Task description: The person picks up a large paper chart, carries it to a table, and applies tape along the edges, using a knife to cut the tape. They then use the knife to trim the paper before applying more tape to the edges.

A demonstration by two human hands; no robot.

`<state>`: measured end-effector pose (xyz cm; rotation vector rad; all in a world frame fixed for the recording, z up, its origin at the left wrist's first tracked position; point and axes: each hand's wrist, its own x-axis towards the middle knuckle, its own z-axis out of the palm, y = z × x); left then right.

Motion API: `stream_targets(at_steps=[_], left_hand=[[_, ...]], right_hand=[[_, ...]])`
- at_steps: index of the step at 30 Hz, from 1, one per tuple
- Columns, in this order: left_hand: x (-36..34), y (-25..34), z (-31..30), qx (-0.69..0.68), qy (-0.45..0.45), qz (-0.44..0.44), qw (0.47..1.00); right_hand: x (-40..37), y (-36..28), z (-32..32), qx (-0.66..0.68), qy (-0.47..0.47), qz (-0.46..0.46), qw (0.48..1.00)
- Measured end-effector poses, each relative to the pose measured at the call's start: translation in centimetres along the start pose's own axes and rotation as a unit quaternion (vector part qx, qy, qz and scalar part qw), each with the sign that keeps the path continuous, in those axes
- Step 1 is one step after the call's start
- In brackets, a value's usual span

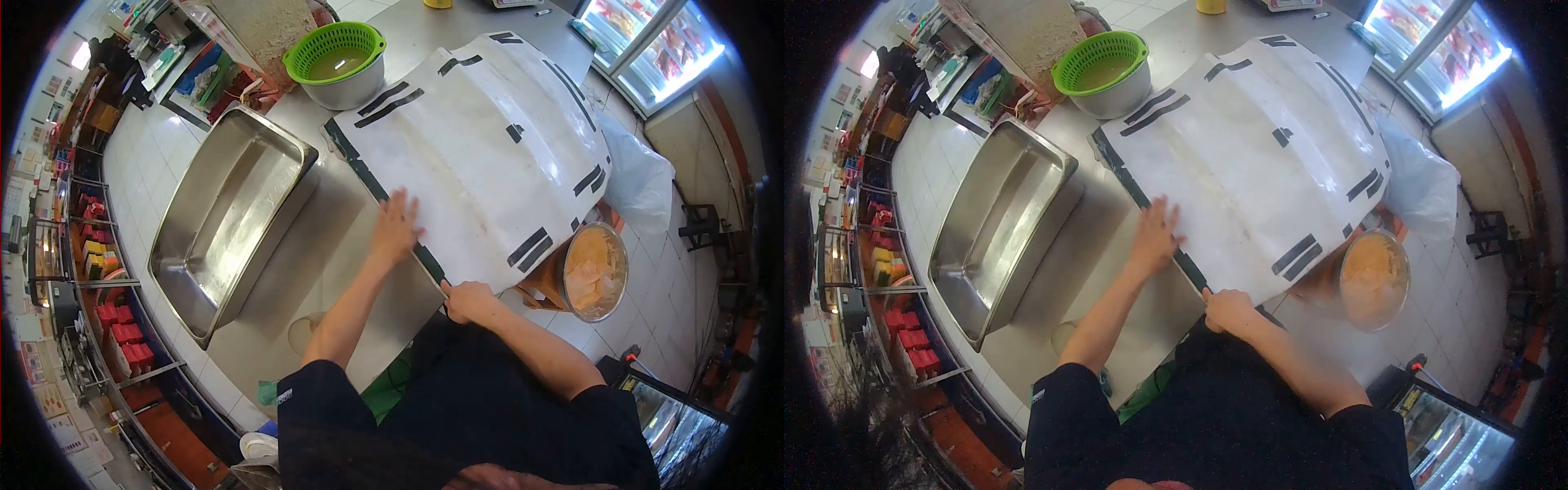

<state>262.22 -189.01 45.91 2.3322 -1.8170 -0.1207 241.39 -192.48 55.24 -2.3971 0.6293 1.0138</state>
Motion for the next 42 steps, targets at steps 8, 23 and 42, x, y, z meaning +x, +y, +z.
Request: stream_targets(at_steps=[8,23,42], left_hand=[[-3.7,4.1,0.8,-0.071,-0.027,0.077,0.994],[-0.1,0.5,0.9,-0.016,-0.083,0.055,0.995],[-0.4,1.5,1.0,-0.007,-0.047,0.06,0.997]], right_hand=[[0.0,1.2,-1.4,0.081,0.011,-0.025,0.996],[-3.1,2.2,1.4,0.345,0.117,-0.07,0.929],[-1.1,3.1,4.2,0.259,0.03,0.014,0.965]])
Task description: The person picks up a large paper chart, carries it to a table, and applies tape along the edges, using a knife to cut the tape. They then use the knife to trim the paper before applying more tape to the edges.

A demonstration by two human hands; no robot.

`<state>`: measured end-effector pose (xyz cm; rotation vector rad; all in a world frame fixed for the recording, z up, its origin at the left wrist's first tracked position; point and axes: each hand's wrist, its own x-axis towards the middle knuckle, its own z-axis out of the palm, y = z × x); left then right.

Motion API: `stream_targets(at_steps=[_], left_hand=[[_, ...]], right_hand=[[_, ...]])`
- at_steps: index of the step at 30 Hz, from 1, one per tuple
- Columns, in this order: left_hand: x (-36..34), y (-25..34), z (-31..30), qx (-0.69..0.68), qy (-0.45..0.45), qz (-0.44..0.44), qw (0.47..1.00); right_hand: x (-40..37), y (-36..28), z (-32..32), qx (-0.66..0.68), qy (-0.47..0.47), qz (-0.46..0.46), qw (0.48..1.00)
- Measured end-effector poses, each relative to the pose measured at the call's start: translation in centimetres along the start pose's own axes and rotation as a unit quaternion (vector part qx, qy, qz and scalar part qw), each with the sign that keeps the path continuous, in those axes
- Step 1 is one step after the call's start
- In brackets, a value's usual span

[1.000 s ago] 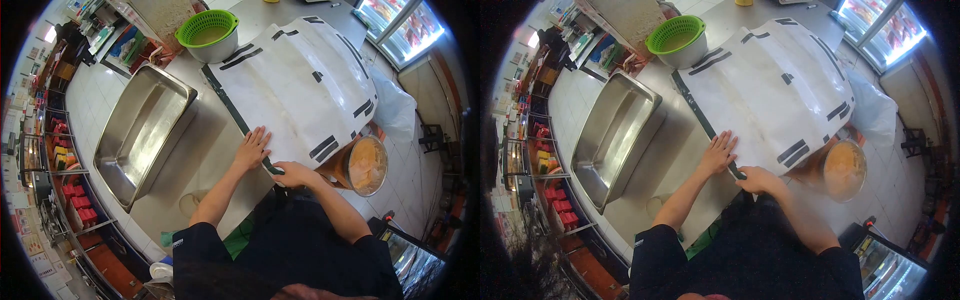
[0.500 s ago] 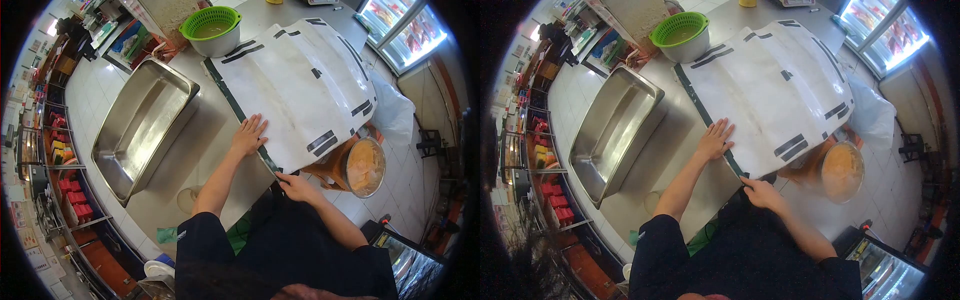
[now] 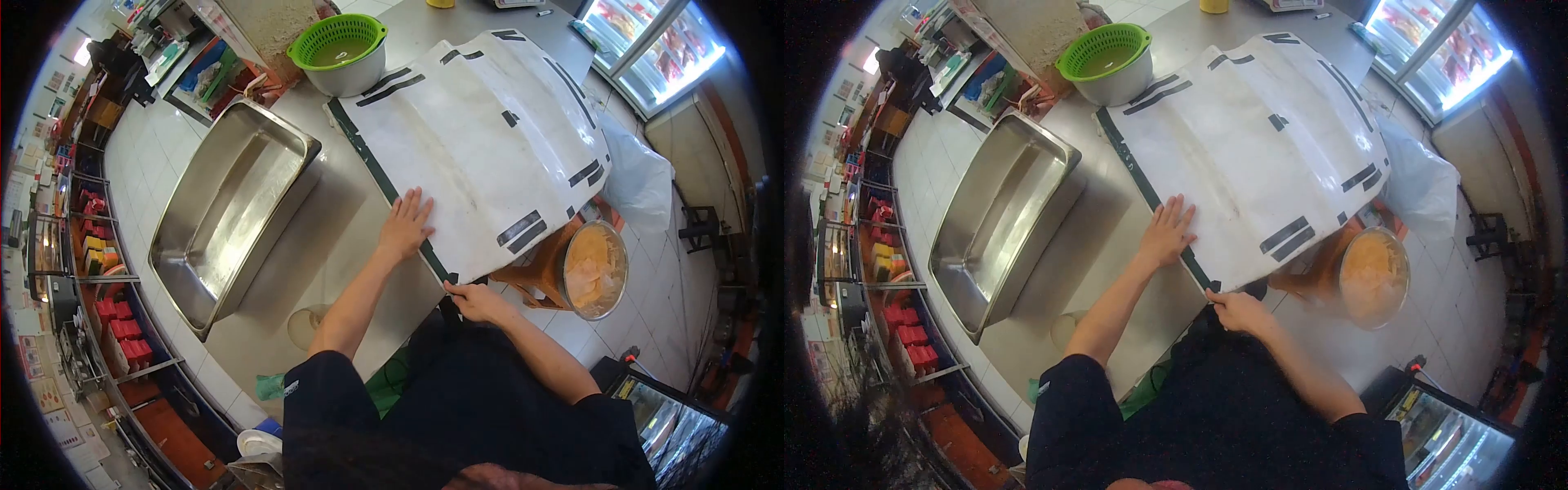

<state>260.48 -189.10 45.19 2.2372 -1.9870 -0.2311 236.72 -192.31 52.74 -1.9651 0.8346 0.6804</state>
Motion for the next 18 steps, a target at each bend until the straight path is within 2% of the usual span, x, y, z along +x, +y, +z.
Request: stream_targets(at_steps=[2,4,8,11,14,17,18], left_hand=[[-1.1,2.7,0.1,0.016,-0.018,0.025,0.999],[-3.5,5.8,1.4,-0.047,-0.023,0.061,0.997],[-4.2,6.4,1.3,-0.074,-0.022,0.087,0.993],[-4.0,6.1,0.7,-0.1,-0.055,0.087,0.99],[-3.6,5.7,-0.7,-0.118,-0.121,0.1,0.981],[-3.3,5.5,-0.5,-0.123,-0.148,0.102,0.976],[-3.2,5.5,-0.5,-0.119,-0.149,0.1,0.976]], right_hand=[[0.0,0.4,0.6,-0.02,0.03,-0.012,0.999],[0.8,1.9,1.7,-0.016,0.047,-0.039,0.998],[0.6,3.0,2.6,-0.016,0.092,-0.08,0.992],[-0.8,2.9,3.6,0.124,0.178,-0.064,0.974],[0.3,4.7,5.9,0.148,0.215,-0.049,0.964],[1.3,4.9,6.8,0.346,0.142,0.029,0.927],[1.5,4.9,6.9,0.375,0.125,0.037,0.918]])
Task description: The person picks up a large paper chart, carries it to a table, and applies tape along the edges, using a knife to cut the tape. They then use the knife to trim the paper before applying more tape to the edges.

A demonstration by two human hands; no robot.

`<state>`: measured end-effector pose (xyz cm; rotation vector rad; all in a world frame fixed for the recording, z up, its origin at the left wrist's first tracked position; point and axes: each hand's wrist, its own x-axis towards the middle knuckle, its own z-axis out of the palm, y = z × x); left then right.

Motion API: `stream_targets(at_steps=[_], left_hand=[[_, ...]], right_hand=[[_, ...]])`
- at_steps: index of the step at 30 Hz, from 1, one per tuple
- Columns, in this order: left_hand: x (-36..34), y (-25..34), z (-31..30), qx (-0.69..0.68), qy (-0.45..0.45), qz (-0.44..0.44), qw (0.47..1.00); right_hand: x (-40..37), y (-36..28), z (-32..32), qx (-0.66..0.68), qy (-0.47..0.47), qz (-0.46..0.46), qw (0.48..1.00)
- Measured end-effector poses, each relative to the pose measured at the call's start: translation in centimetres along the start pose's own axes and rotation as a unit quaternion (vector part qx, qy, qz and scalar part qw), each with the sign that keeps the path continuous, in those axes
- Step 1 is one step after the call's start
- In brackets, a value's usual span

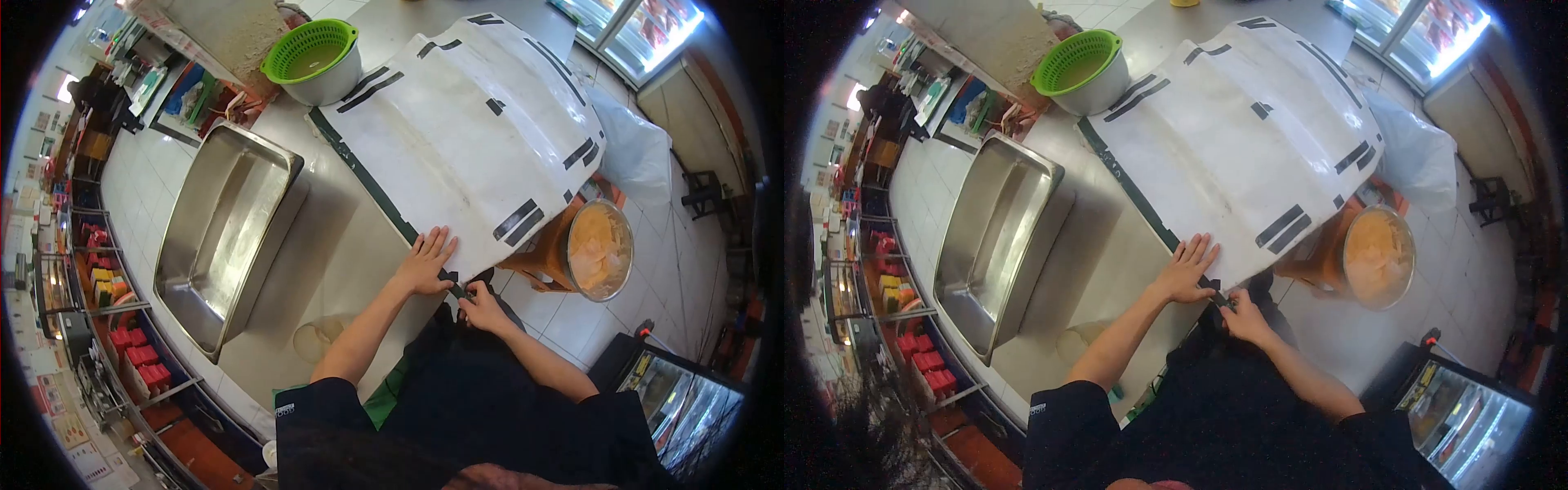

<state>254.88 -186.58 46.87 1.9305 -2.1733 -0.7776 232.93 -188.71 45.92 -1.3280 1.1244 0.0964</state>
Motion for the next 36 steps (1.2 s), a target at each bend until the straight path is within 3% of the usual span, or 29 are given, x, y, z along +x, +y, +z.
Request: stream_targets(at_steps=[2,5,8,24,27,36], left_hand=[[0.0,0.3,-0.1,0.005,-0.005,-0.004,1.0],[0.0,0.7,0.0,0.017,-0.009,-0.021,1.0],[0.0,0.9,-0.1,0.016,-0.004,-0.025,1.0],[1.0,3.4,-0.5,0.028,-0.003,-0.084,0.996],[1.4,4.6,-1.1,0.05,-0.024,-0.115,0.992],[2.7,8.0,-2.7,0.102,-0.1,-0.174,0.974]], right_hand=[[0.0,-0.6,0.2,0.059,-0.024,0.038,0.997],[-1.0,-2.7,0.4,0.086,0.014,0.06,0.994],[-0.7,-1.4,1.4,0.118,0.056,0.012,0.991],[0.5,-0.3,1.2,-0.056,0.104,-0.038,0.992],[0.3,-0.4,1.5,-0.079,0.145,-0.071,0.984],[-1.7,-2.5,1.2,-0.136,0.176,-0.052,0.974]])
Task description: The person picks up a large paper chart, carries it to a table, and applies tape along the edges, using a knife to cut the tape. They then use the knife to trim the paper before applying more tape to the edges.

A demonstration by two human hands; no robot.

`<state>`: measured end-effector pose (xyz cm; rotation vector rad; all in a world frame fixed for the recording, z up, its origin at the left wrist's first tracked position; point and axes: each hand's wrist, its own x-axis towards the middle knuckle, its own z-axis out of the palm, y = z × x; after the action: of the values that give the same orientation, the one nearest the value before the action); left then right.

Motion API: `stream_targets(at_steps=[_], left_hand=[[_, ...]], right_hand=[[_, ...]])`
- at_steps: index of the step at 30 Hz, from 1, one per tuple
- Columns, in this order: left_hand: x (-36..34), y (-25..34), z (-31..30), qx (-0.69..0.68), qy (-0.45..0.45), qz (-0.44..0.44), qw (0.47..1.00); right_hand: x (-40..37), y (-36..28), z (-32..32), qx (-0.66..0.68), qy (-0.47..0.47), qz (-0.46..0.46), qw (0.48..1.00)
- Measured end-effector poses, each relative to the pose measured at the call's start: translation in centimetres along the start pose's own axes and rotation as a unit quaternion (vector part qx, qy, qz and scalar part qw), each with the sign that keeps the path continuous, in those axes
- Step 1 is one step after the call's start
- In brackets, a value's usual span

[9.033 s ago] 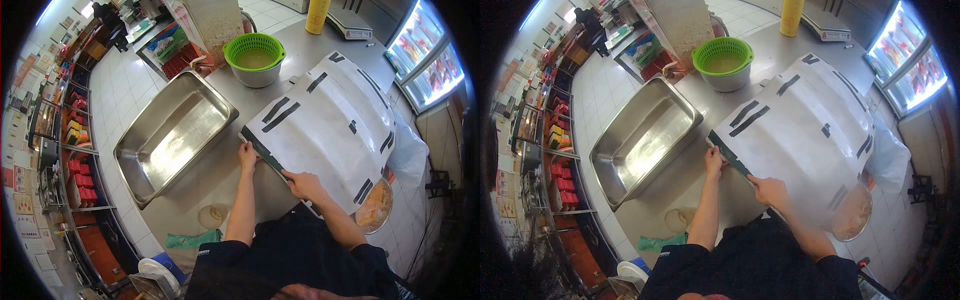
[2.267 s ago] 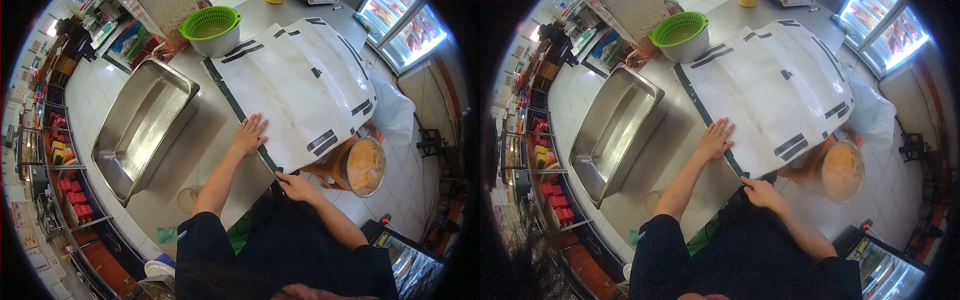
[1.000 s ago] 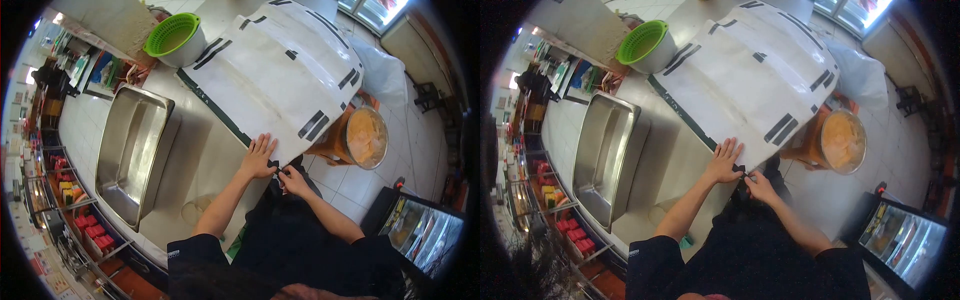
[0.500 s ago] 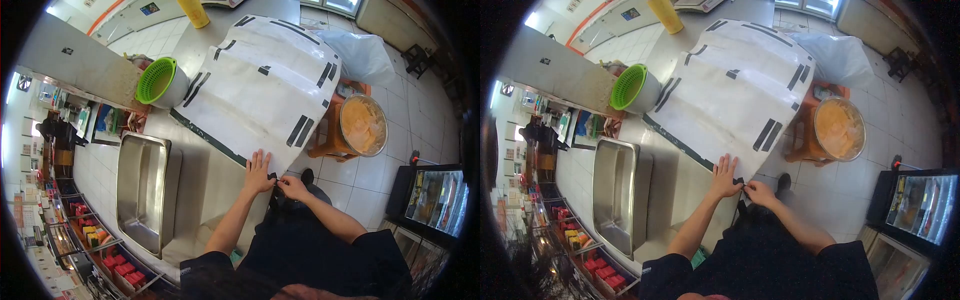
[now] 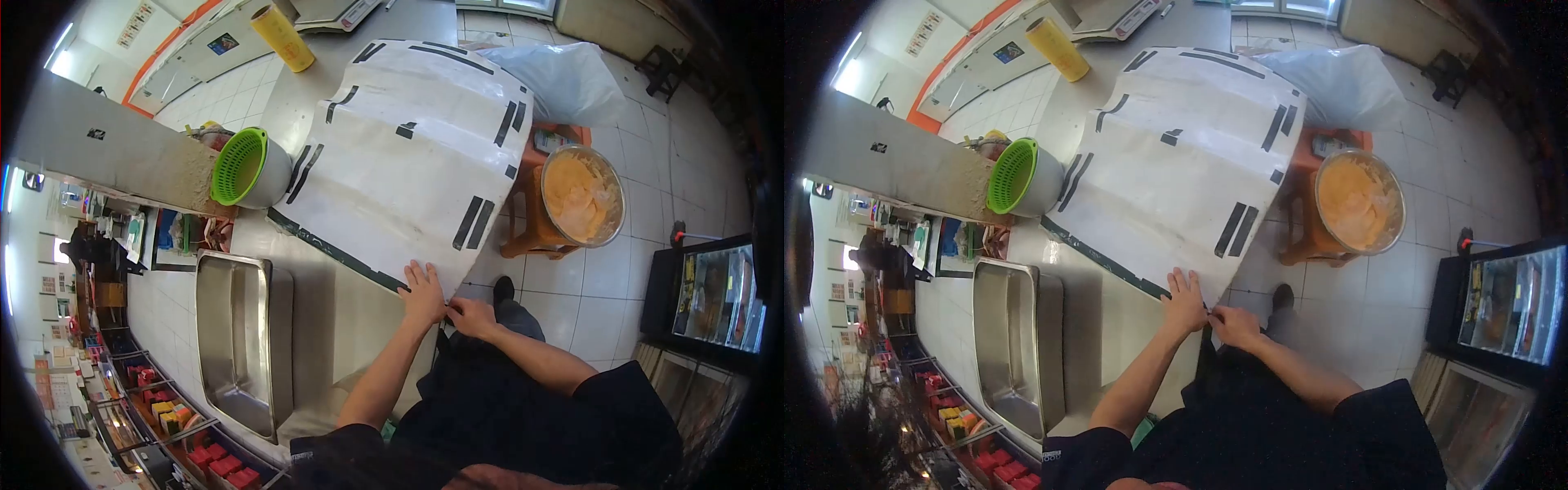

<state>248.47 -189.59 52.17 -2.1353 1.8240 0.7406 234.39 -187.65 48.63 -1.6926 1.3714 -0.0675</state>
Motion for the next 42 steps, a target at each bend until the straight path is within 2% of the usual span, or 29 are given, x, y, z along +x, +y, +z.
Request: stream_targets(at_steps=[3,6,9,13,14,15,17,18,19,22,24,26,28,29,30,32,33,34,36,37,38,39,40,42], left_hand=[[0.3,-0.1,1.7,0.014,0.002,0.021,1.0],[-0.2,-0.9,0.9,0.004,0.01,0.058,0.998],[-0.1,-3.7,1.9,-0.06,0.097,0.165,0.98],[-3.1,-4.4,4.0,-0.218,0.285,0.06,0.932],[-3.8,-4.0,4.7,-0.286,0.275,0.033,0.917],[-4.4,-3.6,5.2,-0.352,0.266,0.004,0.897],[-6.6,-2.3,5.0,-0.536,0.089,-0.132,0.829],[-7.0,-2.0,7.4,-0.574,0.091,-0.12,0.805],[-7.2,-1.4,9.9,-0.61,0.094,-0.107,0.779],[-7.8,2.1,11.8,-0.688,0.136,-0.168,0.693],[-7.1,3.5,11.8,-0.76,0.133,-0.243,0.589],[-6.7,4.6,12.5,-0.759,0.173,-0.3,0.551],[-5.9,6.1,11.8,-0.739,0.214,-0.36,0.528],[-5.8,7.3,10.8,-0.72,0.234,-0.394,0.522],[-5.3,8.0,12.3,-0.745,0.247,-0.384,0.486],[-3.9,9.2,13.7,-0.8,0.251,-0.347,0.421],[-3.5,10.1,13.2,-0.827,0.24,-0.324,0.391],[-3.3,10.6,13.0,-0.853,0.229,-0.302,0.36],[-2.6,9.7,15.4,-0.851,0.269,-0.3,0.337],[-1.8,9.3,15.9,-0.851,0.29,-0.296,0.323],[-0.9,9.2,16.4,-0.854,0.295,-0.293,0.312],[0.9,9.3,15.4,-0.863,0.281,-0.29,0.304],[2.2,9.7,14.5,-0.871,0.265,-0.287,0.296],[4.7,10.0,12.6,-0.881,0.24,-0.278,0.297]], right_hand=[[-0.2,-0.4,-0.3,0.01,0.001,0.014,1.0],[0.1,0.1,0.5,0.047,0.008,-0.007,0.999],[0.6,0.7,1.5,0.121,-0.015,0.006,0.993],[-0.1,-0.2,-0.5,0.131,-0.093,0.051,0.986],[0.0,0.2,-0.3,0.137,-0.102,0.057,0.984],[0.1,0.6,0.0,0.142,-0.112,0.061,0.982],[0.3,2.3,1.8,0.093,-0.089,0.013,0.992],[0.7,2.7,2.2,0.069,-0.081,-0.012,0.994],[1.0,2.3,1.4,0.061,-0.136,0.019,0.989],[3.4,7.3,4.7,0.144,-0.171,-0.048,0.974],[4.2,9.7,5.7,0.159,-0.241,-0.042,0.957],[3.6,8.9,3.7,0.174,-0.282,-0.048,0.942],[3.8,8.8,1.9,0.194,-0.324,-0.103,0.92],[4.5,7.4,0.0,0.148,-0.405,-0.098,0.897],[6.0,6.6,-2.3,0.1,-0.478,-0.092,0.868],[7.3,10.5,0.5,0.234,-0.506,-0.125,0.82],[7.5,10.3,-1.2,0.27,-0.491,-0.143,0.816],[9.1,10.2,-2.5,0.216,-0.514,-0.119,0.821],[13.8,10.4,-6.4,0.098,-0.557,-0.07,0.822],[15.7,11.8,-9.5,0.016,-0.414,-0.213,0.885],[18.2,12.3,-11.9,0.395,-0.276,0.006,0.876],[21.2,12.7,-14.9,0.695,-0.088,0.219,0.679],[24.5,12.4,-19.9,0.787,-0.01,0.197,0.585],[27.9,10.2,-30.9,0.877,0.037,0.06,0.475]])
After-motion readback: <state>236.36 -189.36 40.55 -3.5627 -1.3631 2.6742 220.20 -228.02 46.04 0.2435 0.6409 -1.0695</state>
